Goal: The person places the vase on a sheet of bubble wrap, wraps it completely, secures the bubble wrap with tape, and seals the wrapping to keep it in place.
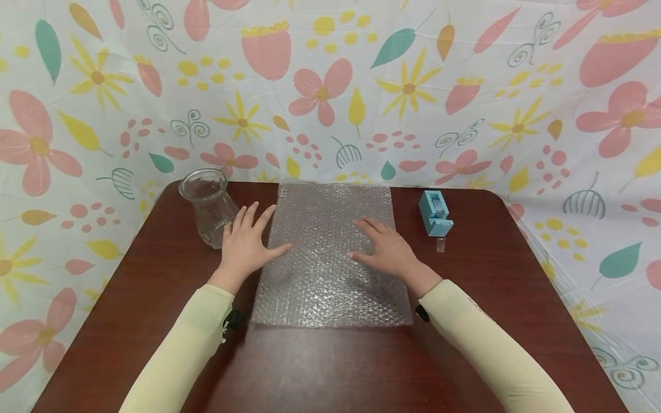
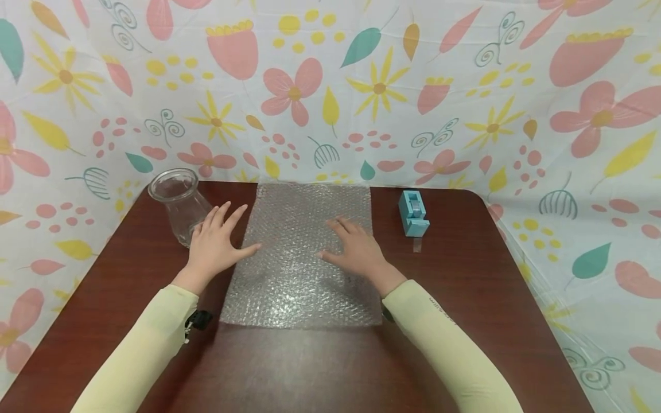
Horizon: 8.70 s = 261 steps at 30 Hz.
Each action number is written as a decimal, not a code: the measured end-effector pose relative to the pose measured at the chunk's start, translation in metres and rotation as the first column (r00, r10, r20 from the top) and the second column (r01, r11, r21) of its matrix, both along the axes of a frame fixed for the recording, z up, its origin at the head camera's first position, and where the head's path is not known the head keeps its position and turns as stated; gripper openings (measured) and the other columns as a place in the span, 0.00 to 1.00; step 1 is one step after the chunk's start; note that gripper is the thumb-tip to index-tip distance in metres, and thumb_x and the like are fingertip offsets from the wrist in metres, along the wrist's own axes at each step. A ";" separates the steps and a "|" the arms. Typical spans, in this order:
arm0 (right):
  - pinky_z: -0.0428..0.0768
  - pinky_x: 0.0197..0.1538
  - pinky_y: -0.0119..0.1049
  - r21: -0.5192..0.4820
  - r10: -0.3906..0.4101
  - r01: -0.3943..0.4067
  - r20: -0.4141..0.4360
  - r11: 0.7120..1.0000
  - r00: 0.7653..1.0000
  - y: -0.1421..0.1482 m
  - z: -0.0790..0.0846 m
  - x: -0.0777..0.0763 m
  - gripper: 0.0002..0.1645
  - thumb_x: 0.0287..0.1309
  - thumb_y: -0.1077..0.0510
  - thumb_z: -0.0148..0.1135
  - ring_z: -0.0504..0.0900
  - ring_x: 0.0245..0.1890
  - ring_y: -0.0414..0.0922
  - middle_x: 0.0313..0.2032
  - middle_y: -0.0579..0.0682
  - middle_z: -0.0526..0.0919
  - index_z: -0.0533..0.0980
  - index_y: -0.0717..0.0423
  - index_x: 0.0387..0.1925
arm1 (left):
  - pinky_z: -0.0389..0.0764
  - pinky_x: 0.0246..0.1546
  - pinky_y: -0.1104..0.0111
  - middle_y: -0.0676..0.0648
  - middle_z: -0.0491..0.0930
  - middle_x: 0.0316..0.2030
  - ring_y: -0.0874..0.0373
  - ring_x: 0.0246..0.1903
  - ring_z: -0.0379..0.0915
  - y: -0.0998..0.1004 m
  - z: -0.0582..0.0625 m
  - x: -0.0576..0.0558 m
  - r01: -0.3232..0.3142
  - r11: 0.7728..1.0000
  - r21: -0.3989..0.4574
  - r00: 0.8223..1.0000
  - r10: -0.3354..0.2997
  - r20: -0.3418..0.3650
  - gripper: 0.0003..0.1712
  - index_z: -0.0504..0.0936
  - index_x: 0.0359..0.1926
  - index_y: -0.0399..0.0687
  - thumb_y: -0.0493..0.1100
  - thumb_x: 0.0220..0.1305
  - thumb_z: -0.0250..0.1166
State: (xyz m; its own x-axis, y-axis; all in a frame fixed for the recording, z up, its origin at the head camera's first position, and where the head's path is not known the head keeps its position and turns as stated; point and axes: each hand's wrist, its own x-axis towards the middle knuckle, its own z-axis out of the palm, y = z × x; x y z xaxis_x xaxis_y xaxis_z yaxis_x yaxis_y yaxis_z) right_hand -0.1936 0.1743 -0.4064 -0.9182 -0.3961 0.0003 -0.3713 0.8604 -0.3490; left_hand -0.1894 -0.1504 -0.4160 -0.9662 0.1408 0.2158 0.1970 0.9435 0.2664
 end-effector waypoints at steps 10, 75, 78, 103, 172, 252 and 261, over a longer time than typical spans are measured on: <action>0.62 0.74 0.67 0.011 0.029 -0.029 0.021 1.000 0.999 -0.008 0.007 0.002 0.50 0.63 0.35 0.65 0.59 0.78 0.65 0.79 0.61 0.59 0.59 0.48 0.79 | 0.66 0.66 0.31 0.37 0.58 0.77 0.35 0.77 0.55 -0.009 0.001 0.009 -0.017 0.999 0.027 1.000 0.017 0.011 0.55 0.59 0.79 0.58 0.71 0.56 0.69; 0.64 0.74 0.67 -0.001 0.084 -0.084 0.045 0.996 0.995 -0.036 0.005 -0.008 0.49 0.64 0.35 0.64 0.61 0.77 0.65 0.78 0.62 0.60 0.60 0.49 0.79 | 0.66 0.62 0.30 0.30 0.65 0.71 0.28 0.68 0.63 -0.097 0.014 0.022 -0.302 0.937 0.172 0.949 0.313 -0.041 0.50 0.63 0.75 0.45 0.63 0.59 0.69; 0.64 0.74 0.67 0.004 0.088 -0.088 0.034 0.996 0.996 -0.036 0.004 -0.009 0.49 0.64 0.34 0.64 0.61 0.77 0.66 0.78 0.61 0.60 0.60 0.49 0.79 | 0.66 0.63 0.30 0.30 0.64 0.71 0.27 0.68 0.62 -0.100 0.014 0.017 -0.323 0.929 0.182 0.944 0.330 -0.005 0.52 0.60 0.77 0.44 0.65 0.61 0.67; 0.60 0.76 0.67 0.049 0.136 -0.139 0.057 0.989 0.989 -0.063 -0.002 -0.015 0.50 0.64 0.32 0.62 0.58 0.79 0.63 0.79 0.60 0.59 0.58 0.47 0.79 | 0.57 0.77 0.40 0.36 0.59 0.77 0.39 0.78 0.54 -0.103 -0.008 -0.027 -0.259 0.693 0.673 0.961 0.256 0.106 0.57 0.50 0.82 0.52 0.53 0.61 0.73; 0.65 0.75 0.65 0.003 0.165 -0.166 0.086 0.986 0.982 -0.091 -0.008 -0.017 0.49 0.65 0.32 0.61 0.60 0.78 0.62 0.79 0.60 0.59 0.59 0.49 0.79 | 0.62 0.77 0.51 0.44 0.54 0.78 0.49 0.76 0.56 -0.076 -0.003 -0.045 -0.169 0.398 0.902 0.978 0.178 0.104 0.55 0.45 0.80 0.56 0.38 0.63 0.71; 0.67 0.71 0.69 -0.327 0.038 -0.139 -0.296 0.935 0.954 -0.088 0.047 0.022 0.68 0.34 0.41 0.87 0.63 0.74 0.68 0.76 0.63 0.60 0.61 0.48 0.76 | 0.84 0.47 0.74 0.55 0.77 0.51 0.63 0.47 0.78 0.078 0.021 0.017 0.070 -0.458 0.886 0.976 -0.154 -0.156 0.41 0.74 0.52 0.63 0.54 0.37 0.87; 0.69 0.70 0.67 -0.261 0.065 -0.141 -0.280 0.955 0.958 -0.080 0.043 0.017 0.67 0.35 0.45 0.87 0.65 0.73 0.68 0.73 0.66 0.64 0.61 0.48 0.76 | 0.85 0.45 0.72 0.53 0.79 0.47 0.63 0.44 0.79 0.086 0.008 0.013 0.045 -0.468 0.883 0.986 -0.121 -0.115 0.34 0.76 0.51 0.58 0.45 0.43 0.83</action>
State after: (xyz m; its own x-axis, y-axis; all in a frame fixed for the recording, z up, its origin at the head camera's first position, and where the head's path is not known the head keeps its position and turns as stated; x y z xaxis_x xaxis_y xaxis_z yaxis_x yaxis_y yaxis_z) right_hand -0.1768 0.0947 -0.3632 -0.8235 -0.4375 0.3611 -0.5644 0.6966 -0.4430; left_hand -0.1764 -0.0646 -0.4079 -0.9810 -0.1378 0.1367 0.1941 -0.6985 0.6888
